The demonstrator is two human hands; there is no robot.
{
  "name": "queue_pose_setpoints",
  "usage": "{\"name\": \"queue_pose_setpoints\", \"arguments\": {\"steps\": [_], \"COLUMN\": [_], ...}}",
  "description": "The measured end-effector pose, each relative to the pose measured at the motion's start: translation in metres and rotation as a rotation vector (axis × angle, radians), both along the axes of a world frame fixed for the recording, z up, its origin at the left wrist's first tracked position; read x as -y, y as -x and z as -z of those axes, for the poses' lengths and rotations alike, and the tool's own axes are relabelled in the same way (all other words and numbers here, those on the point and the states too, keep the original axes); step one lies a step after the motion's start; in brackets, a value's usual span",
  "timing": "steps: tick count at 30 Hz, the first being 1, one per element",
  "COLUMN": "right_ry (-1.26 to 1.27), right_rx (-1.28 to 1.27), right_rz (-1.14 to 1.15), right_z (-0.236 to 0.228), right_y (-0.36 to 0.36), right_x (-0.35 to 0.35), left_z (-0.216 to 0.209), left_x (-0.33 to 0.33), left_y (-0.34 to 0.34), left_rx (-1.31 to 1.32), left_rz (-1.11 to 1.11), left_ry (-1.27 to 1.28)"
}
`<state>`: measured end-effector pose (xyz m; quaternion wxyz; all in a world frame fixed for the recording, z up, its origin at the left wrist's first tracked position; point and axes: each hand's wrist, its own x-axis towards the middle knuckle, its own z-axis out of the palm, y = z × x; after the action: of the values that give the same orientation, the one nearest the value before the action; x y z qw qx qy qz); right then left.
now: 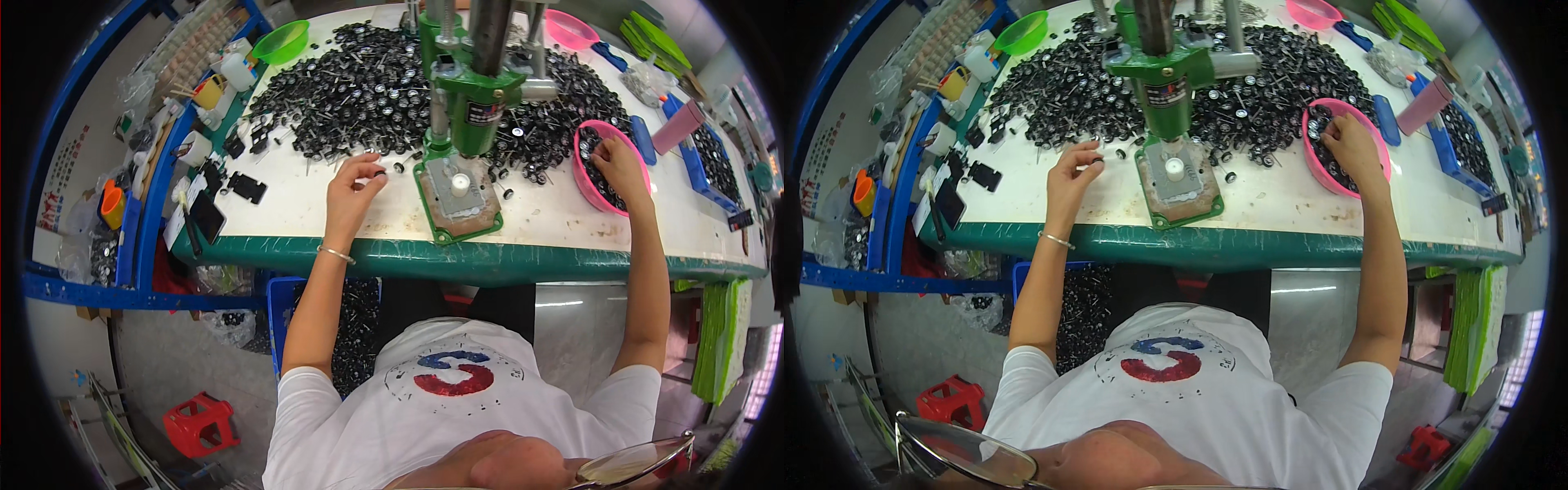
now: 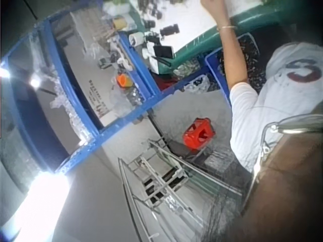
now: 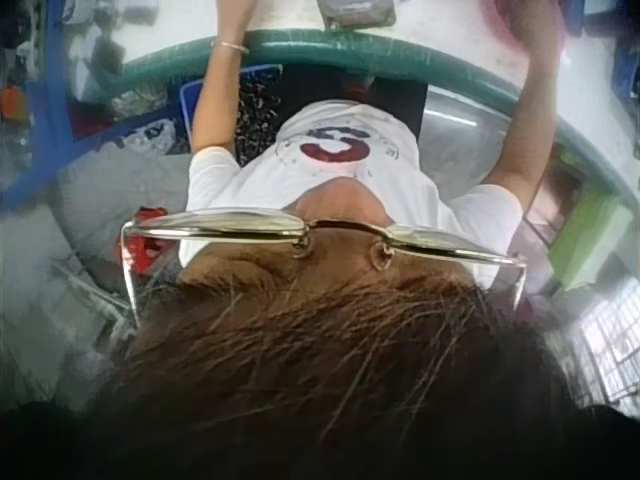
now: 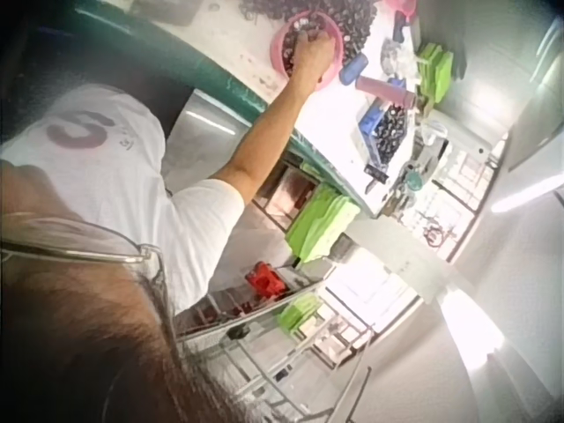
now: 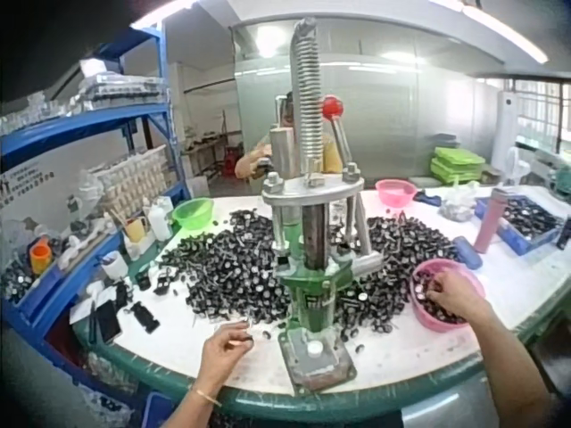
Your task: The person assembles small plastic components by hand, using a hand-operated press at a workbench.
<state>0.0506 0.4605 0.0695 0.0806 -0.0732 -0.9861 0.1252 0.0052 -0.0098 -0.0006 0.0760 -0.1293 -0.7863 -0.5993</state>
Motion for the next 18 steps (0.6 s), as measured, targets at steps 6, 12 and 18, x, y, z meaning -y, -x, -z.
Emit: {"name": "queue_pose_setpoints", "arguments": {"steps": [6, 12, 18], "right_ry": [0.063, 0.442, 0.923], "right_rx": [-0.123, -0.313, 0.016], "right_rz": [0.002, -0.082, -0.397], "right_z": [-0.008, -0.012, 0.013], "right_y": [-0.012, -0.015, -0.004], "right_x": [0.008, 0.048, 0.154], "left_z": [0.006, 0.014, 0.015], "left_x": [-0.006, -0.025, -0.031], "left_y": [-0.009, -0.010, -0.015], "left_rx": [0.390, 0.439, 0.428], "left_rz": [0.130, 0.194, 0.061], "left_ry": [-0.428, -0.426, -0.388]}}
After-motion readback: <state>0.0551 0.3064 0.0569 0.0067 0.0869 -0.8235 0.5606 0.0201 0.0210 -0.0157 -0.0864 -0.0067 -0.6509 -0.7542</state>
